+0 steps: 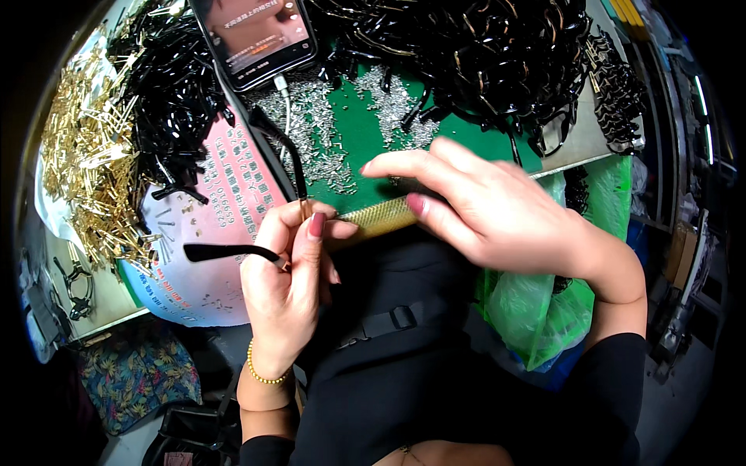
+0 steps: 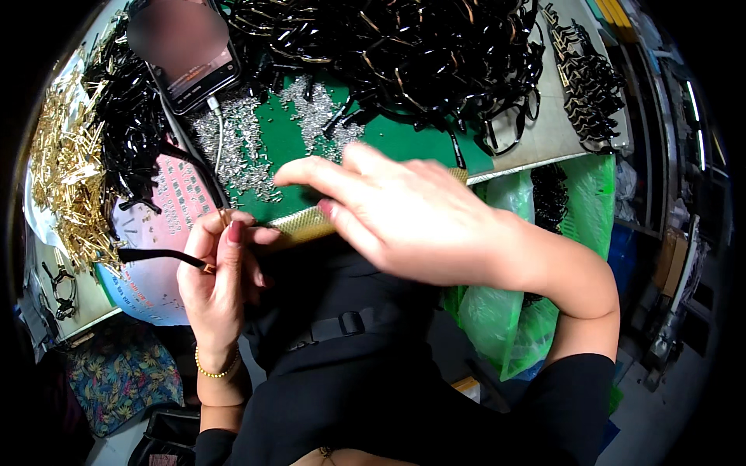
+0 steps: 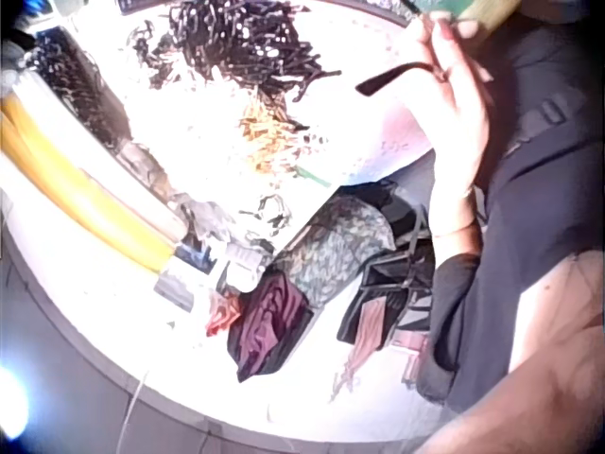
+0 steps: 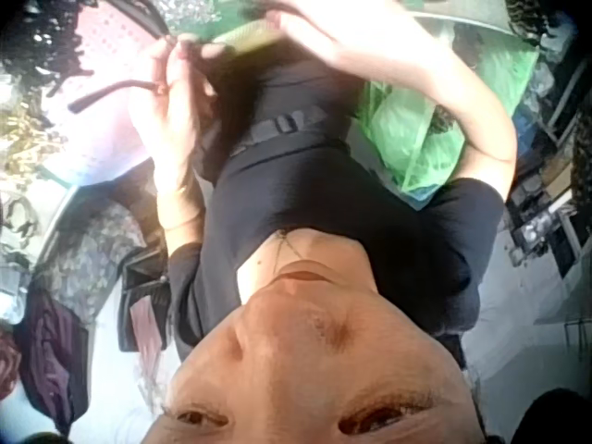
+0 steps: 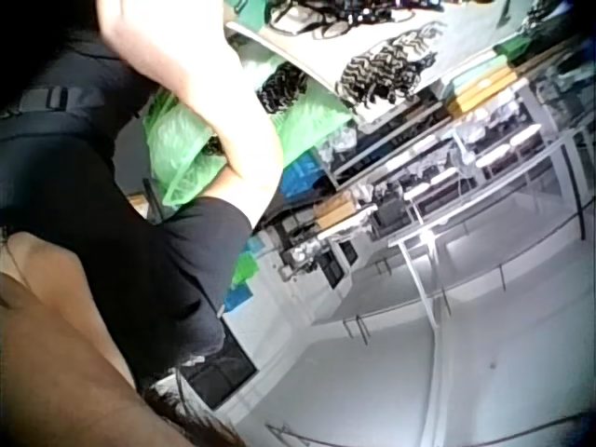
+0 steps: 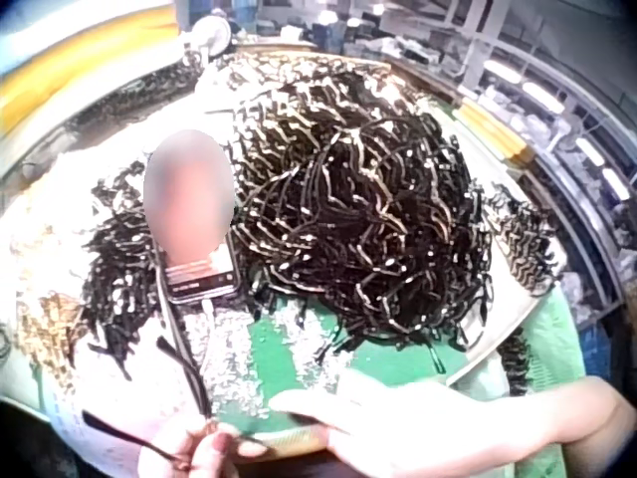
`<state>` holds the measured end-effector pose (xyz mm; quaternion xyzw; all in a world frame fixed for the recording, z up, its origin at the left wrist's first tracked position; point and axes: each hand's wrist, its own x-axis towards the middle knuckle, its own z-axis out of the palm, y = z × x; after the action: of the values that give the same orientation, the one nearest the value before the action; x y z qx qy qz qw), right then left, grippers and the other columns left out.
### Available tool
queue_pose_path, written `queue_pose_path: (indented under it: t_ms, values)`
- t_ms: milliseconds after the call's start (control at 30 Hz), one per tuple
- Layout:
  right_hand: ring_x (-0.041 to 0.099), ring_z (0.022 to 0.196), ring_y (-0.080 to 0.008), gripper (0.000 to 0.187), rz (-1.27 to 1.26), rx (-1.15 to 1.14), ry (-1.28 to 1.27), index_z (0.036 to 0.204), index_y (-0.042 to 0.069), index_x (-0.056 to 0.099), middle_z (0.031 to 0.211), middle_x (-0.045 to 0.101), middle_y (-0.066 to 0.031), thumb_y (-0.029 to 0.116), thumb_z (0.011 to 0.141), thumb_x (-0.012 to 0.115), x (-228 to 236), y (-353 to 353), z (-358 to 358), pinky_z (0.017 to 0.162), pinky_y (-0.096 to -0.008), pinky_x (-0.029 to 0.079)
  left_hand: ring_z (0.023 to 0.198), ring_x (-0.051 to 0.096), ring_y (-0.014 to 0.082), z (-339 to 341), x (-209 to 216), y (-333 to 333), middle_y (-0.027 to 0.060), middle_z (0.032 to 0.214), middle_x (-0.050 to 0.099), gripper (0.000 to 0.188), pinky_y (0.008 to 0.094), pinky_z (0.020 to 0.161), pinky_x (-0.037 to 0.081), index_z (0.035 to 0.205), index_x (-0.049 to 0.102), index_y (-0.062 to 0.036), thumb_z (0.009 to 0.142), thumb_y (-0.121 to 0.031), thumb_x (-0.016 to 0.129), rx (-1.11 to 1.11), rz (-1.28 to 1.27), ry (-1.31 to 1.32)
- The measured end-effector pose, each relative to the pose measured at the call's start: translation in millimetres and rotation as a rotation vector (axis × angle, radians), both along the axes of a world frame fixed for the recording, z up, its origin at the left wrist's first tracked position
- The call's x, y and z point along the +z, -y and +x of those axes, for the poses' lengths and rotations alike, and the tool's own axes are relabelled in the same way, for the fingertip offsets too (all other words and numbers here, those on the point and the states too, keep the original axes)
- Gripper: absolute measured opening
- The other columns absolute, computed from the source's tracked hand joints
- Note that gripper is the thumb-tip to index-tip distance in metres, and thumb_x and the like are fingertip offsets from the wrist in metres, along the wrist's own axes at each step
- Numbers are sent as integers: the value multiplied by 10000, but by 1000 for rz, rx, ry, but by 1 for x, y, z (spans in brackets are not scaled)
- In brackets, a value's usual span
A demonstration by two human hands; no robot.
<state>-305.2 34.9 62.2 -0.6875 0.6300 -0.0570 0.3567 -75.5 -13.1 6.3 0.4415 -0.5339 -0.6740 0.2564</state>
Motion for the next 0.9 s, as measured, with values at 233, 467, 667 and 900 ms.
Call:
queue_pose_path:
  t_ms: [233,467,667,900]
  values:
    - [625,632,-131,514,620,-361,895,1497,78,273,903,578,-79,246,1033,415,12,14,27,534,-273,558,523,506,21,2,-10,-1,34,842,688,204,177,469,402,1171,606,28,1067,-124,519,-10,-133,0]
    - [608,608,-102,510,666,-419,882,1505,87,275,955,574,-62,188,1041,462,15,16,26,505,-247,522,554,592,92,1,-17,-6,74,873,721,239,235,498,462,1219,628,40,1044,-106,554,-24,-479,175]
    - [587,598,-169,518,737,-465,1055,1401,-39,248,1002,587,-119,177,1014,516,11,9,19,484,-324,500,701,695,248,5,-33,-5,131,867,715,217,337,664,550,1197,657,16,1003,-39,576,-99,-1032,433]
    - [668,845,-402,425,-386,-149,17,1264,-42,440,1079,613,-245,250,990,581,3,-41,0,636,-452,563,662,612,101,3,-27,-9,94,883,705,243,258,618,507,1242,602,55,1060,-63,494,94,-586,181]
